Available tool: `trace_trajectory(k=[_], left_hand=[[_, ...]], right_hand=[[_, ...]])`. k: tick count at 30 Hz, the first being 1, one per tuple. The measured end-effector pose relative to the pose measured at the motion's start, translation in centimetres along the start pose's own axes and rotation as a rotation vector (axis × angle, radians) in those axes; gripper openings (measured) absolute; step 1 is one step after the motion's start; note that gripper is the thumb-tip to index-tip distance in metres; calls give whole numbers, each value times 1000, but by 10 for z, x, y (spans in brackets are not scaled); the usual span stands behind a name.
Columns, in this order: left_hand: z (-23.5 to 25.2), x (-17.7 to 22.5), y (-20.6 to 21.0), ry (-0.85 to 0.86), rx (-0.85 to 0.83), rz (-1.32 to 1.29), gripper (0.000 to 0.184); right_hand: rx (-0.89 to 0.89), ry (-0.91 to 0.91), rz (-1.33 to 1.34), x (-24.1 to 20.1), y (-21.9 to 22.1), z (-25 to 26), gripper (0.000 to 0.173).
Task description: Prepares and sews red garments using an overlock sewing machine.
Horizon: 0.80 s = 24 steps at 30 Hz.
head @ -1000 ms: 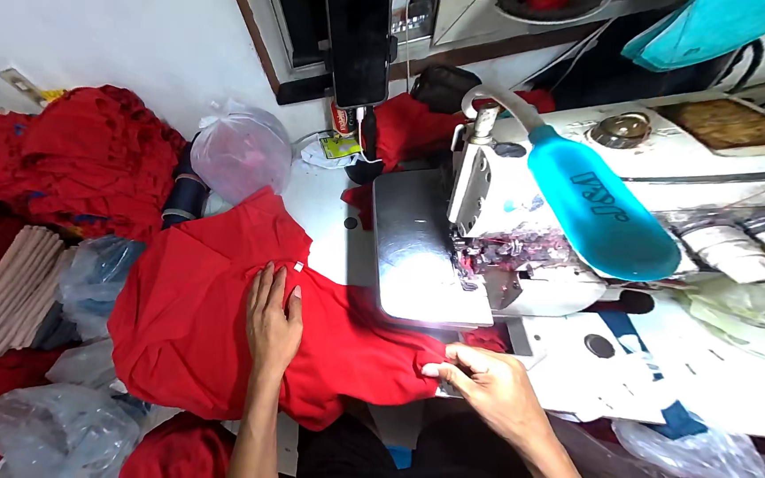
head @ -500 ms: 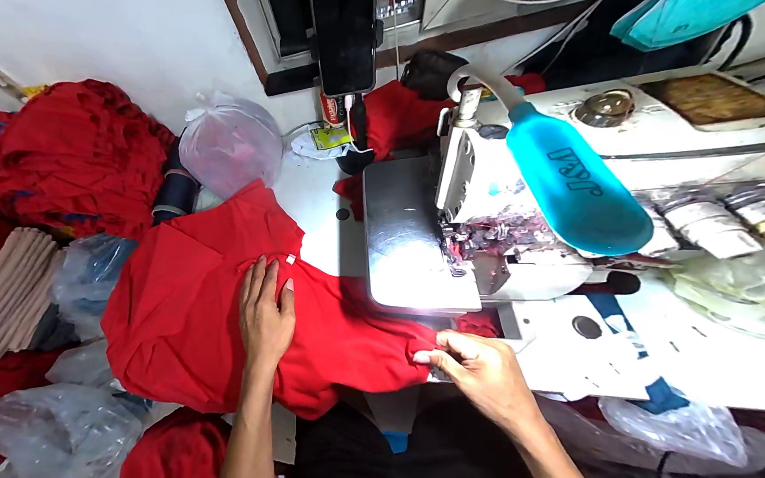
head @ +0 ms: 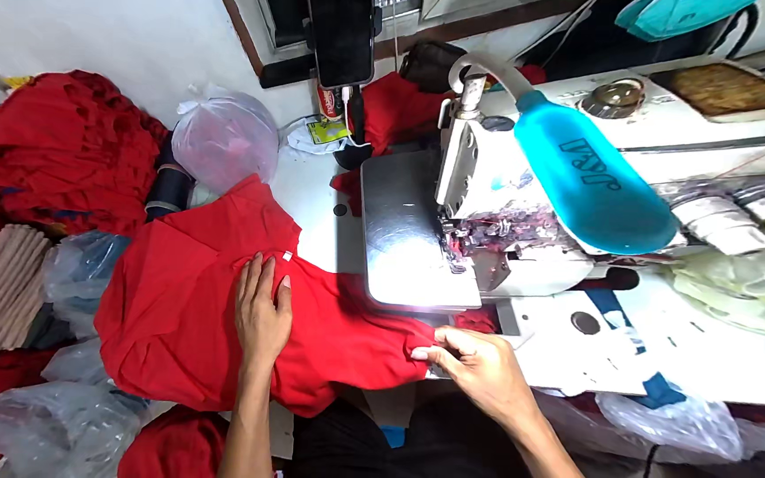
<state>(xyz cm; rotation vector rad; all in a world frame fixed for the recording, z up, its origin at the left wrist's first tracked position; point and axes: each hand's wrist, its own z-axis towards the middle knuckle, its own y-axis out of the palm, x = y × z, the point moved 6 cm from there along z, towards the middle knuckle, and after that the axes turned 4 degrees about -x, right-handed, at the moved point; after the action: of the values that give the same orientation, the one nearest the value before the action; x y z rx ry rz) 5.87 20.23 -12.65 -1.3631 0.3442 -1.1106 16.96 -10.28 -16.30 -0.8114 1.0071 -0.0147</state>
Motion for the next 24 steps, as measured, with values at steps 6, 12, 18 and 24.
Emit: trace_trajectory(k=[6, 12, 18, 24], left_hand=[[0, 0, 0, -9, -2, 7, 49], [0, 0, 0, 0, 1, 3, 49], [0, 0, 0, -2, 2, 3, 49], [0, -1, 1, -12, -10, 9, 49]], right_hand=[[0, 12, 5, 1, 0, -1, 45], [2, 7, -6, 0, 0, 0, 46], [7, 12, 1, 0, 0, 0, 45], [-1, 4, 2, 1, 1, 0, 47]])
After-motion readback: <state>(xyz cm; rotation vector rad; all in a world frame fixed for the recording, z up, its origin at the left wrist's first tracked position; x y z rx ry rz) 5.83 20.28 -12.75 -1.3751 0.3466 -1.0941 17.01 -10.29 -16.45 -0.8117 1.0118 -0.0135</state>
